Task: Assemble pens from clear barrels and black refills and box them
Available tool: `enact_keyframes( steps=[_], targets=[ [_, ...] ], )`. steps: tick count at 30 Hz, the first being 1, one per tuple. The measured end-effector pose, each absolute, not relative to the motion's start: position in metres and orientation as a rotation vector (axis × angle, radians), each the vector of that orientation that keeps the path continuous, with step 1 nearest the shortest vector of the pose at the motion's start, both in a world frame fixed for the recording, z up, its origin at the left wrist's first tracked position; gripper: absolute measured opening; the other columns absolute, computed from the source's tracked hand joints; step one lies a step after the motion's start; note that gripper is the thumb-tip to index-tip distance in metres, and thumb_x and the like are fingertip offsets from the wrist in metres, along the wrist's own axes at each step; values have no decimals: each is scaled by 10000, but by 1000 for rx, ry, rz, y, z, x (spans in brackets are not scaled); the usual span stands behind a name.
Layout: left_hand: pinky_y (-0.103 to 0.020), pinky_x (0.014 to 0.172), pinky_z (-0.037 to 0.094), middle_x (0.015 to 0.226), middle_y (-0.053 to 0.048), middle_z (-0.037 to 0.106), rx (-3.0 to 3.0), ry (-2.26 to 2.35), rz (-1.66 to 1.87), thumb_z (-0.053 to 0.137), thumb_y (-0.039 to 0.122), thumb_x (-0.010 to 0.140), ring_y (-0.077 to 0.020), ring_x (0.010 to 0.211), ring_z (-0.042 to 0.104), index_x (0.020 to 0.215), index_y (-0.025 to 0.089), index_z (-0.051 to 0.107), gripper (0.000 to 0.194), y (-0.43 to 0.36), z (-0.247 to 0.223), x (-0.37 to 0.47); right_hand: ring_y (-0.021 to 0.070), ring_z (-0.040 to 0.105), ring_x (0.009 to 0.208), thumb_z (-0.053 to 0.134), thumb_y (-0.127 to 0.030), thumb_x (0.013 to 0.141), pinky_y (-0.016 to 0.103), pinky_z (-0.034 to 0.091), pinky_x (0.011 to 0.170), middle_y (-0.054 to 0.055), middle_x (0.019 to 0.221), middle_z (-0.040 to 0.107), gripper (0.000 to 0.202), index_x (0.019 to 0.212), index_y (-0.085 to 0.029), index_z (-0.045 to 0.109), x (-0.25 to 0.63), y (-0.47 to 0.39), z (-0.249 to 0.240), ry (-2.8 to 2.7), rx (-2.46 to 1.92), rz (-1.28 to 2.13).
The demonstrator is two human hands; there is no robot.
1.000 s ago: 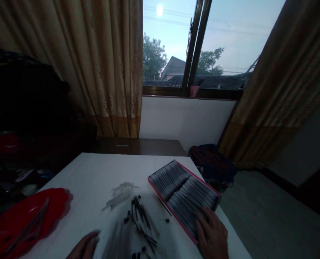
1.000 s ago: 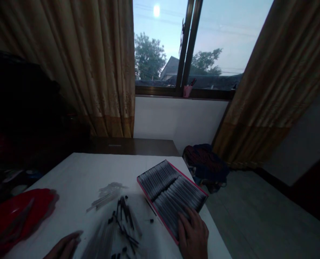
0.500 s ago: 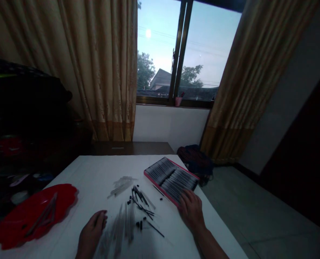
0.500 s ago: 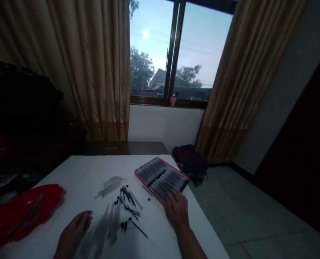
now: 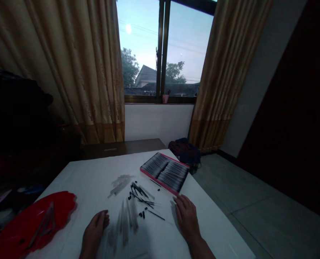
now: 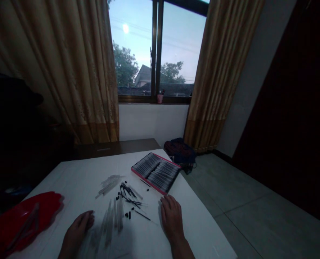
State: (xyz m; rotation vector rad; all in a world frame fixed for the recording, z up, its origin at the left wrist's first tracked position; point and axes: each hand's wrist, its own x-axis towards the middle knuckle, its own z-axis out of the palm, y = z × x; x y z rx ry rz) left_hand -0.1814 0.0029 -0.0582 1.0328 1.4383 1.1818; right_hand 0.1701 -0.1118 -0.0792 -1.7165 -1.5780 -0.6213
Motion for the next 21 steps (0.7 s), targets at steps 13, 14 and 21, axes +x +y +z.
enact_keyframes(
  steps=[13, 14, 21],
  targets=[
    [-306, 656, 578, 662, -29, 689, 1003, 1283, 1319, 646, 466, 588, -176, 632, 679, 790, 138, 661, 385, 5, -61, -178, 225, 578, 974, 415, -270, 922, 370, 446, 845, 71, 992, 670, 239, 989, -205, 635, 170, -105, -90, -1729, -1572, -649],
    [-304, 645, 576, 653, -27, 685, 1002, 1278, 1324, 647, 468, 585, -173, 622, 676, 780, 139, 659, 383, 5, -62, -178, 224, 578, 970, 420, -262, 918, 367, 444, 839, 68, 987, 671, 232, 985, -206, 635, 170, -105, -90, -1735, -1568, -654],
    [-323, 602, 580, 623, -34, 689, 1017, 1262, 1318, 687, 493, 545, -185, 589, 675, 748, 140, 668, 407, 4, -57, -180, 205, 580, 926, 419, -196, 902, 328, 436, 804, 50, 926, 668, 216, 938, -211, 632, 166, -104, -88, -1707, -1563, -664]
  ],
)
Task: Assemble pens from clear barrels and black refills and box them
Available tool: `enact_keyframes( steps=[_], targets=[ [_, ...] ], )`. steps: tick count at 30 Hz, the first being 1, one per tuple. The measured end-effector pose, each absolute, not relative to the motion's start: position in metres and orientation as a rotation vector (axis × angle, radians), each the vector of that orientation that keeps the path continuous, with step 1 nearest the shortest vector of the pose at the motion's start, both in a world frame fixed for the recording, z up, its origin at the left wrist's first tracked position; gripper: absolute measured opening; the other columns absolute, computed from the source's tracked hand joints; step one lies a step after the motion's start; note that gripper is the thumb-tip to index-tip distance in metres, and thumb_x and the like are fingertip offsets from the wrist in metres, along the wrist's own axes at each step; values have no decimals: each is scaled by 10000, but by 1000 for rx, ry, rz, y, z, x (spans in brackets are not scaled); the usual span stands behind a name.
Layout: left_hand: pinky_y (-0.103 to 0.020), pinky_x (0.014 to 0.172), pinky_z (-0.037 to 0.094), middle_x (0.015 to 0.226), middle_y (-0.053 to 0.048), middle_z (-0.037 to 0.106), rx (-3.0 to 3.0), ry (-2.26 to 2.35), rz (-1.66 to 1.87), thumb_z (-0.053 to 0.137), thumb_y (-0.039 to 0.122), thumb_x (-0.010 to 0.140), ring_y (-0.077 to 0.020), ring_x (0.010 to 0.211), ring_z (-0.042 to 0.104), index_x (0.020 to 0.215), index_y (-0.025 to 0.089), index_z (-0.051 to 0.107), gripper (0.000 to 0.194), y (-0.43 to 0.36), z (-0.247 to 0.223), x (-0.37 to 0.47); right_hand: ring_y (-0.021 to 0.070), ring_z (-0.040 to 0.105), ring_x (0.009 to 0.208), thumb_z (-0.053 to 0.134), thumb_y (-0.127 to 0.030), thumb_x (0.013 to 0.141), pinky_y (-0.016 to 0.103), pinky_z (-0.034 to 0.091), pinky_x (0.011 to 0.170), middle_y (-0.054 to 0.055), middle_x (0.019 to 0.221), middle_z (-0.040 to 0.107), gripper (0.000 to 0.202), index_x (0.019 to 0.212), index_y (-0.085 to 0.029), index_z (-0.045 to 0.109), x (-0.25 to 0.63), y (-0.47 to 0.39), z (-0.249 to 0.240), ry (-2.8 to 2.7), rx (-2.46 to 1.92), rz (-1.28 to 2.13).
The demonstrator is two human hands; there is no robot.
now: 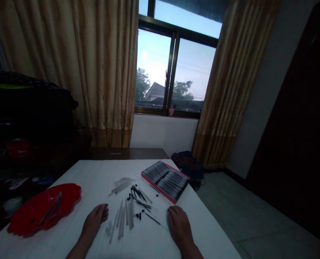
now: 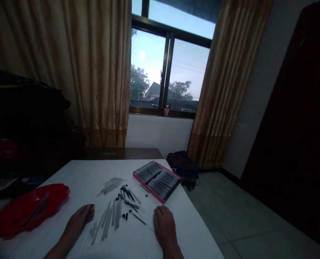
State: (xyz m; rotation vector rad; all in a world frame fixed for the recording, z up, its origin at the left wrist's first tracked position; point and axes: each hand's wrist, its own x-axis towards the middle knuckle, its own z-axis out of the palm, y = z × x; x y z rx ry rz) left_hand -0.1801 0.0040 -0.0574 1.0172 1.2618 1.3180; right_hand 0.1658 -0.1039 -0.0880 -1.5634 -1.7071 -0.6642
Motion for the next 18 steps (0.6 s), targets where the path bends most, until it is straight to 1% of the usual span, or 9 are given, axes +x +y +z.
enact_keyframes(
  steps=[6, 12, 15, 18],
  targets=[
    [-332, 617, 588, 643, -37, 702, 1026, 1271, 1317, 696, 540, 509, -211, 625, 687, 764, 150, 672, 466, 3, -61, -182, 208, 584, 917, 428, -197, 898, 331, 438, 803, 57, 923, 660, 196, 956, -203, 615, 164, -105, -84, -1704, -1561, -640],
    [-332, 635, 573, 650, -42, 704, 1087, 1328, 1285, 656, 590, 521, -225, 655, 688, 786, 156, 659, 508, 7, -64, -178, 205, 596, 923, 439, -194, 893, 336, 445, 821, 50, 938, 668, 186, 979, -207, 604, 162, -106, -79, -1781, -1502, -612],
    [-324, 640, 559, 668, -44, 712, 1167, 1418, 1254, 614, 590, 564, -231, 668, 688, 788, 171, 652, 477, 5, -61, -172, 196, 603, 911, 449, -204, 894, 325, 457, 805, 52, 963, 669, 184, 998, -209, 600, 162, -107, -80, -1832, -1482, -563],
    [-305, 674, 536, 761, -35, 731, 1408, 1593, 1167, 556, 563, 641, -243, 757, 692, 805, 219, 660, 395, -2, -55, -164, 189, 612, 879, 451, -225, 900, 315, 468, 778, 54, 972, 667, 189, 1016, -218, 601, 163, -106, -83, -1866, -1486, -487]
  ],
)
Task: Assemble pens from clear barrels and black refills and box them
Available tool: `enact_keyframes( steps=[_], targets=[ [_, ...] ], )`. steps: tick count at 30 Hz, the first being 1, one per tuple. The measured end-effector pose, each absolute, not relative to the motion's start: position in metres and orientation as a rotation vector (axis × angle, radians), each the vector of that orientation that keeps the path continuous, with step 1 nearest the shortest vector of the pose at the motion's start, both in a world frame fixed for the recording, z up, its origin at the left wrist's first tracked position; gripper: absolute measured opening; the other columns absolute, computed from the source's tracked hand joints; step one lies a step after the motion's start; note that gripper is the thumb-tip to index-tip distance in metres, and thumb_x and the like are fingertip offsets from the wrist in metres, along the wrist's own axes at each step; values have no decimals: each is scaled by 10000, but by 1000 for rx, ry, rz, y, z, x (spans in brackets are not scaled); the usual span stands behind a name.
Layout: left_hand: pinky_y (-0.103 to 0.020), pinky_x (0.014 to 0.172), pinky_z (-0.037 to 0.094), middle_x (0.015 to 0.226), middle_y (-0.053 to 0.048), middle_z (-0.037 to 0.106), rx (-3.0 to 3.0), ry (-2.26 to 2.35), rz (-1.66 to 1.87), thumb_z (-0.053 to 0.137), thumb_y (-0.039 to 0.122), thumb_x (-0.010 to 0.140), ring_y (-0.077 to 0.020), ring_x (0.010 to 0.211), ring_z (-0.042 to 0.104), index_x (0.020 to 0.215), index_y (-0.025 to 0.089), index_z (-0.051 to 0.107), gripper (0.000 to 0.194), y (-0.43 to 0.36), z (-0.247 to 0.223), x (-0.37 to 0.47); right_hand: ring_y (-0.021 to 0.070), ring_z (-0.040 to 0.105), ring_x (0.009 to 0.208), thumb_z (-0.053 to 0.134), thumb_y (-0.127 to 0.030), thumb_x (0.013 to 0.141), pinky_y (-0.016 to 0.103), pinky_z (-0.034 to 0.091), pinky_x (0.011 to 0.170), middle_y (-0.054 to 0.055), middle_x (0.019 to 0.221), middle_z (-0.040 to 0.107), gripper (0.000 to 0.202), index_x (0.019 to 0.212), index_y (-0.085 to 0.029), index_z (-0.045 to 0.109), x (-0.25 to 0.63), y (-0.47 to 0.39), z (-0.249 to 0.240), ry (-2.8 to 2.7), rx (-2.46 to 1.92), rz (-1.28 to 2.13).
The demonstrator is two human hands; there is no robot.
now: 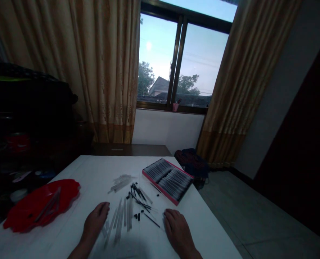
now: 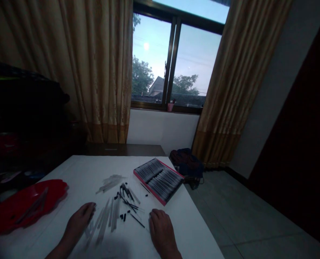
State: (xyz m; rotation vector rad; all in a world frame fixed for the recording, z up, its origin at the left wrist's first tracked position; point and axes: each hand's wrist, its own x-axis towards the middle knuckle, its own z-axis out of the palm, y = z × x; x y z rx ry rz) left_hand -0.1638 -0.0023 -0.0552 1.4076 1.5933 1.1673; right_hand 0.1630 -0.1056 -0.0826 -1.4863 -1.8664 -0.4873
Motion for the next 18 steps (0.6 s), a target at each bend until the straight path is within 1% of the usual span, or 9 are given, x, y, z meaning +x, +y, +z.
enact_keyframes(
  steps=[3, 6, 8, 9, 11, 13, 15, 18],
  targets=[
    [-316, 793, 509, 953, -38, 726, 1757, 1709, 1024, 499, 507, 729, -238, 905, 668, 921, 234, 666, 373, -12, -51, -155, 189, 615, 841, 465, -240, 897, 314, 473, 756, 52, 940, 670, 184, 1018, -218, 602, 164, -101, -83, -1896, -1530, -376],
    [-381, 951, 432, 1135, -57, 670, 2158, 1683, 819, 481, 485, 779, -242, 1084, 588, 1085, 222, 636, 432, -17, -53, -149, 192, 613, 856, 481, -239, 886, 320, 471, 777, 54, 934, 674, 182, 1016, -211, 606, 162, -95, -78, -1912, -1590, -251],
    [-429, 1018, 368, 1220, -63, 627, 2320, 1679, 683, 477, 505, 796, -252, 1166, 531, 1164, 228, 604, 478, -16, -57, -148, 203, 604, 913, 517, -255, 864, 332, 463, 816, 65, 996, 666, 211, 1056, -210, 595, 159, -91, -74, -1935, -1591, -195],
    [-448, 1035, 347, 1249, -66, 610, 2353, 1692, 626, 464, 517, 807, -256, 1188, 514, 1192, 231, 588, 495, -15, -60, -149, 215, 591, 960, 547, -271, 845, 343, 455, 843, 73, 1055, 653, 259, 1095, -212, 581, 157, -89, -72, -1967, -1565, -178],
    [-478, 1054, 321, 1278, -63, 592, 2371, 1721, 548, 435, 529, 827, -259, 1210, 499, 1216, 240, 573, 504, -11, -66, -151, 239, 552, 1052, 619, -297, 787, 361, 432, 891, 81, 1180, 606, 404, 1176, -226, 541, 153, -84, -69, -2061, -1484, -143],
    [-489, 1061, 317, 1275, -47, 596, 2373, 1737, 540, 418, 525, 843, -256, 1213, 501, 1210, 262, 578, 480, -7, -72, -154, 250, 530, 1089, 665, -281, 739, 364, 419, 906, 68, 1232, 583, 491, 1208, -249, 523, 148, -78, -68, -2134, -1433, -91],
    [-485, 1056, 336, 1257, -23, 612, 2379, 1737, 580, 408, 513, 856, -247, 1201, 515, 1196, 290, 588, 445, -4, -78, -157, 236, 550, 1050, 664, -207, 730, 349, 422, 879, 35, 1183, 618, 470, 1179, -272, 541, 144, -69, -70, -2161, -1455, -26],
    [-482, 1044, 365, 1228, 4, 633, 2385, 1732, 618, 404, 501, 868, -241, 1182, 534, 1175, 328, 599, 402, -2, -86, -162, 211, 598, 924, 618, -83, 734, 313, 434, 784, -4, 1028, 684, 383, 1062, -282, 603, 144, -51, -78, -2194, -1526, 11]
  ],
)
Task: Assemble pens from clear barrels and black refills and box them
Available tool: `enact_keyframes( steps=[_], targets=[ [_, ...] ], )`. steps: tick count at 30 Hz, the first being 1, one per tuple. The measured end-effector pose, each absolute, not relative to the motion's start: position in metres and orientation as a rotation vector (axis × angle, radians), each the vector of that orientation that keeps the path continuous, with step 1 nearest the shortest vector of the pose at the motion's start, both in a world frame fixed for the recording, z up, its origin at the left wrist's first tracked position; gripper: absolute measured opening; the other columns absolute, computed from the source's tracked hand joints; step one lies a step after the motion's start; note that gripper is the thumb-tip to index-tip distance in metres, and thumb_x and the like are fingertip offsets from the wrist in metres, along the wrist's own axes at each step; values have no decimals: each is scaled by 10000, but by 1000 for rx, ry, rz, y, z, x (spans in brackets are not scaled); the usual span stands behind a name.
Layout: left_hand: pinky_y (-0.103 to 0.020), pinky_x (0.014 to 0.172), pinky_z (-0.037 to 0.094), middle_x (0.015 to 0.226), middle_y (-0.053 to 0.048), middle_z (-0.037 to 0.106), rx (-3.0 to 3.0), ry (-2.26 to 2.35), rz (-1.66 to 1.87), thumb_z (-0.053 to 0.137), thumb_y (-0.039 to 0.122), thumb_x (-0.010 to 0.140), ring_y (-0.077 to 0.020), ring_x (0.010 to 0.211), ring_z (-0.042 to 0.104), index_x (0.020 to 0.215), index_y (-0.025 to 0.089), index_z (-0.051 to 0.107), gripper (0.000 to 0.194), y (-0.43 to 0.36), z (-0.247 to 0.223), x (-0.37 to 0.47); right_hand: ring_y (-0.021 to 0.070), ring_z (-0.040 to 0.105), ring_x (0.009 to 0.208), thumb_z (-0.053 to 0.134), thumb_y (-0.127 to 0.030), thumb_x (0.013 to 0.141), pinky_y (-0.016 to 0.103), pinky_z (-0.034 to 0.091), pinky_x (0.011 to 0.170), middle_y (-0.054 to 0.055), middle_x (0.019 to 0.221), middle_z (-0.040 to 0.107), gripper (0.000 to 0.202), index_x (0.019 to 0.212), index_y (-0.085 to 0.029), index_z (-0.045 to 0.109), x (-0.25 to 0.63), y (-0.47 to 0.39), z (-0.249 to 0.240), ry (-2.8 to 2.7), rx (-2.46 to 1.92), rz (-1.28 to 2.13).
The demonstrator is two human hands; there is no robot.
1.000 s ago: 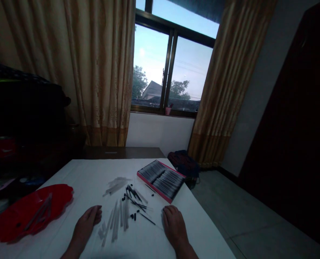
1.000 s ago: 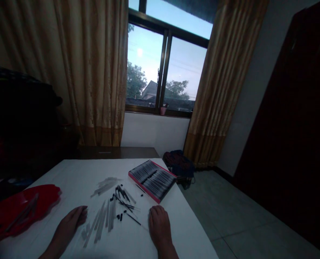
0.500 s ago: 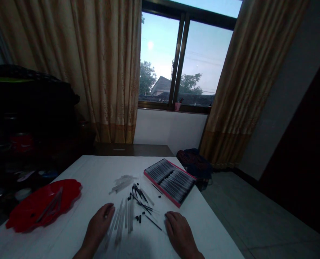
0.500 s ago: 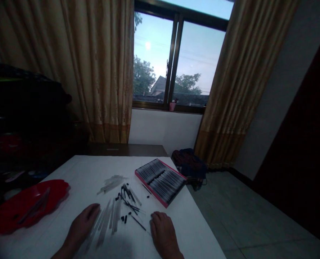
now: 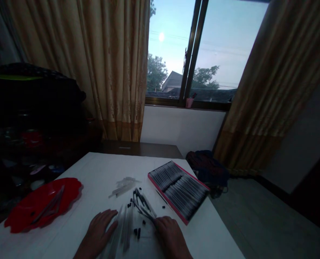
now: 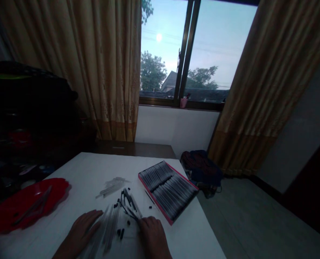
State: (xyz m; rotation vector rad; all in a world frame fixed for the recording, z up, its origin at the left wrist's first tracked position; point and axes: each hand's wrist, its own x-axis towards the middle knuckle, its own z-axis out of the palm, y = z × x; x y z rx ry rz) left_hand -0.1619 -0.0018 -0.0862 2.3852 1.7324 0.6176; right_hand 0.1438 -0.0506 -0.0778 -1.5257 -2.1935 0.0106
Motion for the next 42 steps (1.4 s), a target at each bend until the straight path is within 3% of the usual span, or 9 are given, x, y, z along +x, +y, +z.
enact_keyframes(
  steps=[3, 9, 16, 29, 35, 42],
  targets=[
    [-489, 1027, 389, 1215, 15, 641, 2393, 1740, 644, 409, 504, 867, -245, 1172, 543, 1161, 348, 603, 385, -1, -90, -165, 203, 611, 846, 603, -42, 728, 287, 427, 714, -8, 950, 706, 326, 955, -275, 636, 147, -35, -87, -2206, -1528, -28],
    [-460, 983, 450, 1163, 20, 671, 2413, 1741, 682, 438, 495, 858, -236, 1118, 585, 1126, 347, 625, 359, -3, -83, -165, 189, 609, 836, 573, -35, 755, 279, 418, 718, -6, 946, 700, 302, 940, -267, 626, 151, -34, -87, -2147, -1475, 7],
    [-459, 991, 442, 1166, 7, 671, 2447, 1727, 718, 472, 484, 851, -231, 1123, 583, 1123, 341, 629, 345, -6, -82, -162, 206, 581, 895, 597, -133, 756, 303, 405, 772, 22, 988, 675, 313, 1043, -258, 598, 149, -43, -76, -2096, -1467, 50],
    [-458, 958, 464, 1144, 5, 682, 2501, 1652, 743, 497, 522, 824, -243, 1085, 605, 1021, 395, 685, 301, -3, -78, -161, 187, 577, 835, 556, -27, 772, 270, 377, 717, 17, 917, 686, 270, 924, -232, 644, 148, -43, -77, -2066, -1557, -66],
    [-480, 1010, 400, 1206, -15, 645, 2435, 1670, 649, 485, 518, 828, -252, 1143, 559, 1077, 365, 665, 343, -7, -70, -157, 174, 560, 880, 545, -99, 806, 262, 372, 751, -3, 937, 667, 222, 948, -251, 623, 143, -48, -60, -2104, -1522, -8],
    [-489, 1059, 315, 1220, -54, 636, 2323, 1785, 578, 447, 481, 838, -241, 1167, 541, 1152, 266, 625, 421, -9, -65, -145, 174, 574, 875, 500, -34, 803, 263, 392, 755, 11, 914, 681, 320, 1001, -250, 628, 144, -46, -64, -2111, -1540, -49]
  ],
)
